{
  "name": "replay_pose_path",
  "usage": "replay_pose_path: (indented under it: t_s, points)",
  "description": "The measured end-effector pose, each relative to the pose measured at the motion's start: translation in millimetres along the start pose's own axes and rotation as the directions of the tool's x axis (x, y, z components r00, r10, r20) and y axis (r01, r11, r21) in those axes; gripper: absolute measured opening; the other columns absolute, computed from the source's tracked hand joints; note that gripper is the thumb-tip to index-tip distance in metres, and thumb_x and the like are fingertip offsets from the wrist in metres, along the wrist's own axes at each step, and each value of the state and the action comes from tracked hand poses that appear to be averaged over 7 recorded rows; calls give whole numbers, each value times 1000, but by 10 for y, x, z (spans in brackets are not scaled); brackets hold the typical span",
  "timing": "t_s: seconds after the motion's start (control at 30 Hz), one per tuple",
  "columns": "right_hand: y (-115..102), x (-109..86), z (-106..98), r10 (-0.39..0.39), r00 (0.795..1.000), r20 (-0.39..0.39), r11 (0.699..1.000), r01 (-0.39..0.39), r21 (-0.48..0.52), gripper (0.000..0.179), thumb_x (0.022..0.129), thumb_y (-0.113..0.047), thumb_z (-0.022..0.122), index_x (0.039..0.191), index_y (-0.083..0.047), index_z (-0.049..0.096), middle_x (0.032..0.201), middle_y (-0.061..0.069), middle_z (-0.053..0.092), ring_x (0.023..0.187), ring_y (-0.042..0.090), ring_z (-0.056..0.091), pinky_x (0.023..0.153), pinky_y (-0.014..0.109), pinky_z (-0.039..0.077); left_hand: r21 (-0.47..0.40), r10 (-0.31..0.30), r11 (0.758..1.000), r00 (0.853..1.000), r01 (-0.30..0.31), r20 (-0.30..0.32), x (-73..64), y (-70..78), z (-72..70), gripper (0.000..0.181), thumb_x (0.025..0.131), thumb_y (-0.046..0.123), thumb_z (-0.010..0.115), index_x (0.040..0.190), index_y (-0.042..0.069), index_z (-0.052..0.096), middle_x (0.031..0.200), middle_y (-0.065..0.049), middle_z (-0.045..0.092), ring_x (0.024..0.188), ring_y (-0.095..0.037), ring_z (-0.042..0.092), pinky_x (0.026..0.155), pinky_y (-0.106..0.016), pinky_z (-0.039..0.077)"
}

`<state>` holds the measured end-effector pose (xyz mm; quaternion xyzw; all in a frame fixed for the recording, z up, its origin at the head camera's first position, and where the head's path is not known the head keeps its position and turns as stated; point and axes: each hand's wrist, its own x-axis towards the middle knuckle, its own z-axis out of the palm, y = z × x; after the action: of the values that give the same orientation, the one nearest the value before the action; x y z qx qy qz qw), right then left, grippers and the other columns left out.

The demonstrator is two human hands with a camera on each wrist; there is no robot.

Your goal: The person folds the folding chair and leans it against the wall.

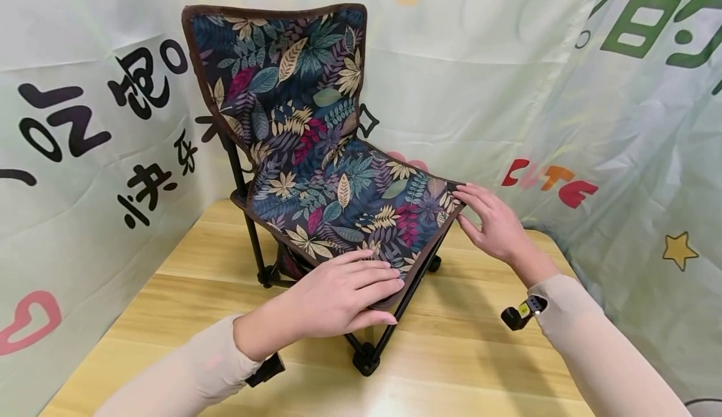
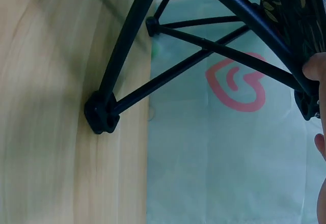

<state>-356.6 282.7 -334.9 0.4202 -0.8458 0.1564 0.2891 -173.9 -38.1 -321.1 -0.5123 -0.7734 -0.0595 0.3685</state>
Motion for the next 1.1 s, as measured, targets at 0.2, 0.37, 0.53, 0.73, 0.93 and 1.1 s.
replay_pose_path:
  t_s: [0.2, 0.37, 0.53, 0.73, 0.93, 1.1]
  points:
    - [130, 10, 17, -104, 994, -46, 993, 107, 58, 52, 82, -10, 69, 132, 0, 57, 135, 19, 54, 131, 39, 43, 115, 43, 28, -54, -46, 997, 999, 45, -9, 7, 10, -5, 53, 104, 49, 38, 125, 9, 66, 124, -3, 66, 119, -19, 59, 107, -41, 42]
    - [207, 31, 29, -156, 985, -76, 981, 164, 107, 50, 85, -15, 64, 132, 1, 57, 135, 20, 54, 129, 40, 43, 116, 41, 27, -55, -85, 995, 996, 84, -3, 32, 39, -11, 50, 104, 46, 39, 126, 10, 66, 124, -3, 66, 120, -19, 59, 105, -42, 44]
    - [271, 43, 18, -198, 975, -102, 969, 210, 133, 48, 97, -34, 52, 129, 1, 59, 132, 20, 56, 126, 40, 45, 116, 40, 27, -45, -134, 990, 991, 134, -9, 51, 104, -18, 47, 105, 44, 41, 125, 10, 66, 124, -2, 66, 119, -19, 59, 103, -42, 45]
    - [327, 71, -2, -263, 953, -151, 940, 288, 181, 52, 100, -39, 47, 126, 4, 61, 128, 21, 58, 120, 43, 48, 115, 39, 27, -49, -178, 983, 983, 176, -52, 71, 167, -51, 41, 105, 38, 44, 122, 10, 68, 122, -3, 67, 117, -21, 60, 99, -43, 49]
    - [403, 116, -2, -298, 930, -216, 907, 346, 239, 48, 99, -36, 49, 123, 2, 64, 126, 20, 61, 125, 42, 48, 116, 42, 26, -46, -225, 974, 972, 222, -69, 105, 210, -81, 38, 104, 33, 45, 122, 8, 68, 121, -4, 67, 116, -23, 61, 97, -45, 49]
    - [485, 157, -17, -328, 917, -228, 879, 384, 280, 48, 100, -37, 49, 121, 2, 66, 123, 20, 61, 123, 40, 50, 115, 37, 28, -29, -258, 966, 961, 256, -99, 140, 242, -90, 36, 104, 29, 46, 119, 6, 69, 119, -6, 68, 113, -26, 62, 94, -47, 50]
